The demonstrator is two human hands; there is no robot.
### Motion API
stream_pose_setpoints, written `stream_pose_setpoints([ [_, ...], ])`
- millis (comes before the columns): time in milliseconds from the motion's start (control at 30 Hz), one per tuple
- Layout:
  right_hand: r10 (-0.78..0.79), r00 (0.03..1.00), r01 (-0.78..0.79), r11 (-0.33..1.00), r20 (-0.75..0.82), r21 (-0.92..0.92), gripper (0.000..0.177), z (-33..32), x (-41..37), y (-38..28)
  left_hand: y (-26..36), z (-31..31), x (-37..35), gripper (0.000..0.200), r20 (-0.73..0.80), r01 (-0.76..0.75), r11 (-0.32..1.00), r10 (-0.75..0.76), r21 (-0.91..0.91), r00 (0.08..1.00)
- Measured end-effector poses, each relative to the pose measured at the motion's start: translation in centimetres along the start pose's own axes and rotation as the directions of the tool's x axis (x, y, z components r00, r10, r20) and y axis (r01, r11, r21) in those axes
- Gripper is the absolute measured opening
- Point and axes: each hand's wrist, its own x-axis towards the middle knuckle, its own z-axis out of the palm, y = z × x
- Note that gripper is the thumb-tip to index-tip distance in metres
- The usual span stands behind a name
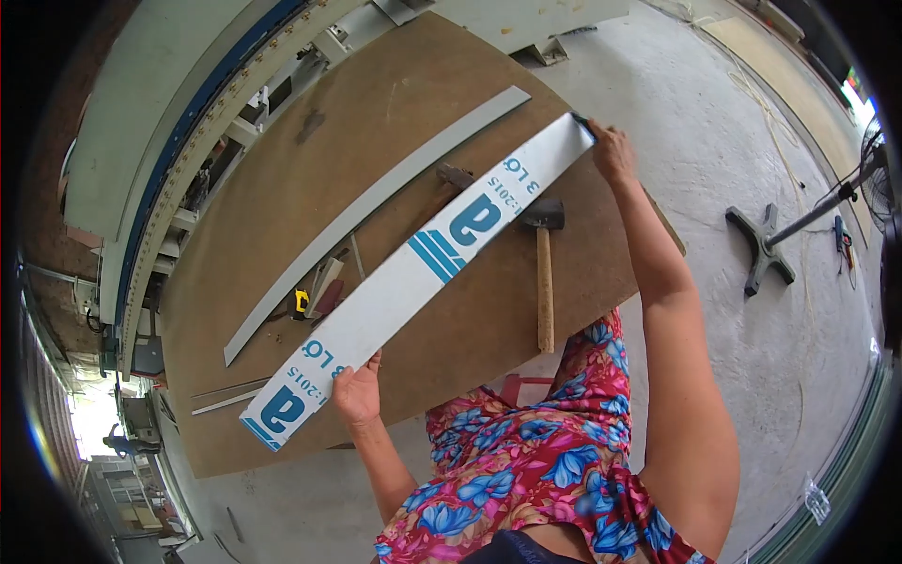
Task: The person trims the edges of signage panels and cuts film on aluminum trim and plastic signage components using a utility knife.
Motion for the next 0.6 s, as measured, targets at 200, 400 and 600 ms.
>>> stream_pose_setpoints([
  [200,0.366,0.866,-0.133,0.825,-0.341,0.549,0.044,-4.5,6.5,-0.6,0.0,-0.1,-0.3,0.066,-0.007,-0.007,1.0,0.007,-0.014,1.0],
  [400,-0.267,0.951,-0.047,0.375,0.156,0.926,0.043,-13.7,-4.2,-13.0,0.0,-1.4,-0.5,0.061,0.019,-0.008,1.0,0.008,0.0,1.0],
  [600,-0.63,0.776,0.385,0.509,0.029,0.77,0.05,-17.9,-16.1,-18.4,-0.5,-1.4,-0.8,0.042,0.4,-0.137,0.99,0.142,-0.042,0.906],
])
